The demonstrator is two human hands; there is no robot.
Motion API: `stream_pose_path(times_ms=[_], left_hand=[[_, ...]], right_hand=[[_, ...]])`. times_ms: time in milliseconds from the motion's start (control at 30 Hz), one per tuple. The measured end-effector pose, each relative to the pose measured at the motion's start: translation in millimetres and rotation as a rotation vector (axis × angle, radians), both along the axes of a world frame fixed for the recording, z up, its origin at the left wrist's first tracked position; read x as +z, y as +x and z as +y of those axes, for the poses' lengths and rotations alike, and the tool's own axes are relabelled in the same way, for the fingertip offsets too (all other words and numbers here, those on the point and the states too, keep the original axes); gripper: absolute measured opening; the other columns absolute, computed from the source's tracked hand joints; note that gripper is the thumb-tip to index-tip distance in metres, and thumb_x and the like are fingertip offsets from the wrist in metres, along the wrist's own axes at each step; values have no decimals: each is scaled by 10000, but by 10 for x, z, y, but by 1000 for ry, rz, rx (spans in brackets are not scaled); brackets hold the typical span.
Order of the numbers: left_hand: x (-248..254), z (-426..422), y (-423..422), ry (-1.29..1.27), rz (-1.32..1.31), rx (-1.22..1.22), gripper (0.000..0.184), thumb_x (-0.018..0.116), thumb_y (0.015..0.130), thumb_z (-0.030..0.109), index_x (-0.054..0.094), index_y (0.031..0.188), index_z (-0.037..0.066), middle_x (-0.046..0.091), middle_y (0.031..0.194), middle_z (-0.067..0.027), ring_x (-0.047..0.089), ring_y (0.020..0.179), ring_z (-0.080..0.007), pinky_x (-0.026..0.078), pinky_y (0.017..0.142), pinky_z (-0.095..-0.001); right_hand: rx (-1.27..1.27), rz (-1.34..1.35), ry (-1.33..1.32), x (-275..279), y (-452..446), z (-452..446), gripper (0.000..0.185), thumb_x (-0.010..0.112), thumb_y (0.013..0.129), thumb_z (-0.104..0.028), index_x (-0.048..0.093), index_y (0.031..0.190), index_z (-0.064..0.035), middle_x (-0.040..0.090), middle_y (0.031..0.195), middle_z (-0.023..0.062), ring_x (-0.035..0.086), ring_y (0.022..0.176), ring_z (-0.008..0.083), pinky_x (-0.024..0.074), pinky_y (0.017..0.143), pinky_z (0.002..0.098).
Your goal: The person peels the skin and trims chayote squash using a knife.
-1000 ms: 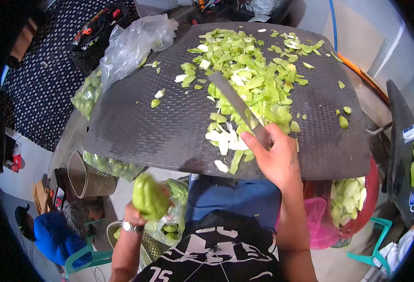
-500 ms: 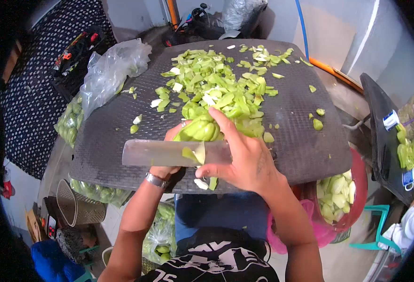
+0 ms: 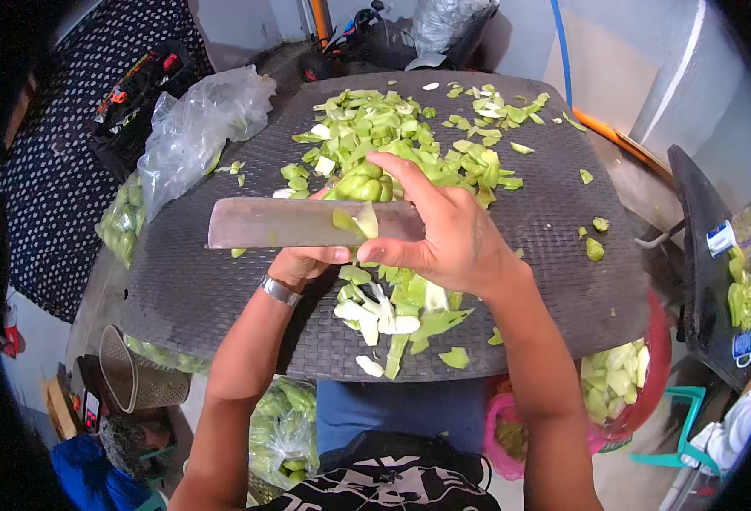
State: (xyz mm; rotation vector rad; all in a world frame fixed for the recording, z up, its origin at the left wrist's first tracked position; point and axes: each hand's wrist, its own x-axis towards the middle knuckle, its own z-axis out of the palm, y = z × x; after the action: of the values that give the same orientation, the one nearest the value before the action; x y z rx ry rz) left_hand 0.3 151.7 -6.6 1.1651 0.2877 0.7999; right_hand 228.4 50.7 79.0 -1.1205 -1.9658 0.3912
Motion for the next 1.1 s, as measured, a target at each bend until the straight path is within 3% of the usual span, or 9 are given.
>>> stream_pose_path(times_ms=[233, 300, 333, 433, 500, 733, 900, 933, 1100], left_hand=[[-368, 146, -84, 38, 35, 54, 764, 790, 907, 183, 407, 1564, 106, 657, 1349, -168, 687, 1186, -306, 663, 829, -417], [-351, 124, -49, -36, 39, 54, 838, 835, 823, 171, 426, 1550, 100, 653, 1358, -140, 680, 1193, -280, 643, 873, -408], [-316, 85, -53, -79, 48, 57, 965, 919, 683, 123, 451, 1527, 85, 651, 1360, -100, 661, 1216, -246, 599, 972, -402], [-170, -23, -36, -47, 73, 47, 981, 952, 640, 111, 485, 1501, 67, 666, 1332, -83, 662, 1197, -207, 589, 1007, -386], [-128, -43, -23, 70, 72, 32, 814, 849, 842, 133, 446, 1547, 72, 676, 1330, -132, 691, 1160, -231, 657, 901, -390], [2, -137, -56, 337, 221, 121, 944, 963, 643, 90, 523, 1476, 25, 708, 1255, -57, 672, 1103, -147, 557, 973, -340], [225, -294, 18, 634, 382, 246, 813, 953, 623, 129, 611, 1351, 12, 723, 1176, -48, 672, 1070, -133, 542, 972, -330], [262, -323, 43, 587, 433, 315, 788, 938, 581, 149, 651, 1299, 4, 727, 1192, -102, 697, 1089, -198, 529, 996, -346], [202, -273, 58, 1064, 471, 587, 798, 942, 581, 170, 640, 1304, 19, 718, 1222, -129, 707, 1101, -225, 546, 989, -361]], right_hand=[[14, 79, -78, -278, 23, 112, 1014, 766, 807, -715, 466, 1536, -76, 708, 898, 193, 737, 801, 277, 568, 737, 382], [15, 93, -29, -349, 27, 131, 1032, 765, 795, -726, 467, 1542, -80, 711, 909, 186, 732, 793, 268, 567, 740, 369], [11, 97, -7, -381, 25, 135, 1036, 766, 790, -731, 472, 1541, -81, 714, 915, 184, 730, 791, 267, 566, 743, 364], [-9, 84, 49, -431, 34, 134, 1029, 765, 785, -731, 492, 1530, -76, 721, 943, 186, 732, 796, 266, 568, 749, 352], [-19, 79, 176, -516, 30, 202, 1019, 764, 787, -727, 505, 1520, -69, 724, 955, 187, 735, 801, 265, 569, 748, 347], [-1, 114, 245, -525, 26, 160, 902, 747, 844, -682, 559, 1442, -32, 704, 873, 158, 709, 752, 247, 544, 686, 341], [8, 217, -58, -472, 93, 131, 632, 682, 979, -563, 613, 1276, -9, 664, 844, 134, 652, 697, 172, 516, 644, 320], [21, 271, -113, -454, 95, 131, 606, 660, 998, -556, 617, 1253, -9, 660, 836, 119, 635, 679, 160, 509, 635, 314], [61, 562, -457, -391, 83, 144, 584, 545, 1057, -585, 616, 1181, -19, 616, 792, 34, 546, 590, 117, 467, 604, 281]])
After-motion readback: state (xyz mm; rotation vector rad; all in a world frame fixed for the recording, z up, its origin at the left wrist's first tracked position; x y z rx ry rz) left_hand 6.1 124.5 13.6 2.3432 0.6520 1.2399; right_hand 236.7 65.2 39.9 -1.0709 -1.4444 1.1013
